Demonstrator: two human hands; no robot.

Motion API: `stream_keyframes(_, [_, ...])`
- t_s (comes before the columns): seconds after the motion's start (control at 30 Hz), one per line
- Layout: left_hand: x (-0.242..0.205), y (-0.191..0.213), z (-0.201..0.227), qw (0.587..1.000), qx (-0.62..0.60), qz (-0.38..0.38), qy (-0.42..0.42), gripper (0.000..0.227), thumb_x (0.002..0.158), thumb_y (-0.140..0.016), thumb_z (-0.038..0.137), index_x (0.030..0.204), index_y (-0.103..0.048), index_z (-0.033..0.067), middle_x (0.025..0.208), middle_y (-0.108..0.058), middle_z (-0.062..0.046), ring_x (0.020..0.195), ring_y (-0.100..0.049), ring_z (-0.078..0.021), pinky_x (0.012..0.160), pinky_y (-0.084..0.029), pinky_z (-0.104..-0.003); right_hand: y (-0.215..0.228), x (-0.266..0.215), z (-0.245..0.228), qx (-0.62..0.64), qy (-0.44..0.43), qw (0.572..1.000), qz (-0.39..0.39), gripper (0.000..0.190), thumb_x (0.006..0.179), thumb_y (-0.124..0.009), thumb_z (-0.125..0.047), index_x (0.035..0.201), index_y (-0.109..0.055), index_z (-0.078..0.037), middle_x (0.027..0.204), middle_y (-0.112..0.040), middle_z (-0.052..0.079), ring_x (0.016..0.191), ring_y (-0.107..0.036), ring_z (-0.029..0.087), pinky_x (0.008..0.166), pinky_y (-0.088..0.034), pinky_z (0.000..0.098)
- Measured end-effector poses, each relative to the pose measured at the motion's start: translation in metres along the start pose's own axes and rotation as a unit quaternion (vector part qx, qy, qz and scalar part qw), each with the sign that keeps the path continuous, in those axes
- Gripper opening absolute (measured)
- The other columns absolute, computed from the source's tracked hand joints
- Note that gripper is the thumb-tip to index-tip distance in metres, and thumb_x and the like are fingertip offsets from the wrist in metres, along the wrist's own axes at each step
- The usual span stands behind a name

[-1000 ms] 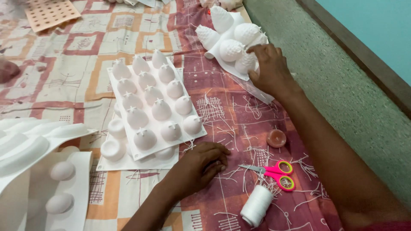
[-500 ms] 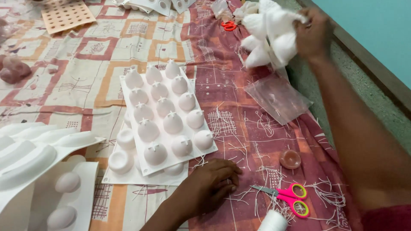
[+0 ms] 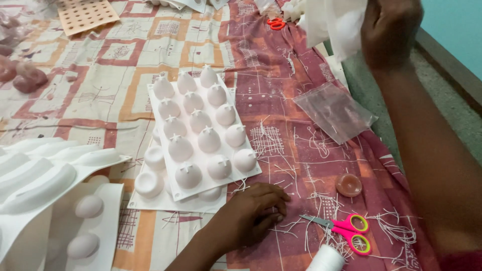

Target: Organizing and preparing various silicone molds for candle making on a covered workspace.

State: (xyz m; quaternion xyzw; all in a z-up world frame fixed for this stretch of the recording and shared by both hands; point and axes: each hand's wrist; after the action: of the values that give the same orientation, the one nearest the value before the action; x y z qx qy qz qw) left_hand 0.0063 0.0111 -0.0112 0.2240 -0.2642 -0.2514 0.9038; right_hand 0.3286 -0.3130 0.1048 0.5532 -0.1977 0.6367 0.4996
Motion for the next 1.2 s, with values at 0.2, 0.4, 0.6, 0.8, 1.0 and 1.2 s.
stream_keyframes(0.2, [0.001,-0.002,0.001,1.0,0.027,0.002,-0.012,0.006,0.09,-0.071,0.009,0.094,-0.068,0.0061,0.122,-0.071,-0.007,0.117,-0.066,-0.0281,0.099,-0.054,-0.04,0.007,-0.022,-0.107,0.085,-0.125,0.81,-0.567,0.047,0.092,-0.069,-0.018,0.137,-0.067,-0.032,0.116,-0.065,0.014,0.099,-0.068,0.03,0.092,-0.055,0.0499])
stream_keyframes(0.4, [-0.001,-0.002,-0.004,0.999,0.032,-0.005,-0.018,0.005,0.09,-0.071,0.01,0.092,-0.068,0.0071,0.123,-0.072,-0.006,0.12,-0.066,-0.028,0.102,-0.053,-0.04,0.024,-0.016,-0.134,0.032,-0.102,0.819,-0.564,0.056,0.083,-0.076,-0.018,0.137,-0.064,-0.022,0.124,-0.059,0.016,0.115,-0.06,0.036,0.093,-0.054,0.0493])
stream_keyframes(0.6, [-0.001,-0.001,-0.002,1.0,0.023,-0.003,-0.013,0.006,0.089,-0.072,0.01,0.092,-0.068,0.0068,0.124,-0.071,-0.006,0.119,-0.066,-0.0274,0.101,-0.054,-0.04,0.022,-0.024,-0.13,-0.002,-0.127,0.797,-0.591,0.037,0.091,-0.071,-0.019,0.129,-0.071,-0.02,0.127,-0.064,0.014,0.118,-0.065,0.033,0.099,-0.056,0.0473])
stream_keyframes(0.8, [-0.001,-0.001,-0.001,1.0,0.017,0.001,-0.008,0.006,0.089,-0.071,0.011,0.093,-0.068,0.0067,0.123,-0.072,-0.006,0.119,-0.066,-0.0269,0.1,-0.054,-0.039,0.047,-0.016,-0.179,-0.018,-0.08,0.874,-0.48,0.059,0.082,-0.077,-0.044,0.133,-0.064,-0.018,0.144,-0.049,0.02,0.135,-0.043,0.042,0.1,-0.038,0.0661])
stream_keyframes(1.0, [-0.003,-0.007,-0.009,0.999,0.042,0.002,-0.018,0.016,0.09,-0.07,0.012,0.104,-0.069,0.0056,0.124,-0.069,-0.01,0.119,-0.064,-0.0305,0.101,-0.052,-0.043,0.072,0.026,-0.286,0.343,-0.007,0.835,-0.429,0.07,0.093,-0.064,-0.06,0.154,-0.047,-0.031,0.161,-0.032,0.025,0.146,-0.024,0.048,0.109,-0.018,0.0754])
stream_keyframes(1.2, [-0.002,-0.007,-0.007,0.999,0.043,-0.016,0.013,0.025,0.092,-0.067,0.012,0.116,-0.071,0.0075,0.119,-0.071,-0.01,0.115,-0.067,-0.0305,0.102,-0.051,-0.043,0.072,0.04,-0.322,0.358,0.013,0.803,-0.475,0.081,0.083,-0.072,-0.07,0.152,-0.04,-0.043,0.162,-0.029,0.018,0.15,-0.025,0.048,0.111,-0.025,0.0693])
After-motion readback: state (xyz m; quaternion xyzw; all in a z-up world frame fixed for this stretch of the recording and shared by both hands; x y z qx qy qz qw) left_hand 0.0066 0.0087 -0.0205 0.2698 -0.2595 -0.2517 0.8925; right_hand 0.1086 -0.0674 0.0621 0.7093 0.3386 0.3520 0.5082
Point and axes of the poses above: each hand's wrist, its own x-axis towards the middle knuckle, its own y-axis out of the back of the hand, z = x × y
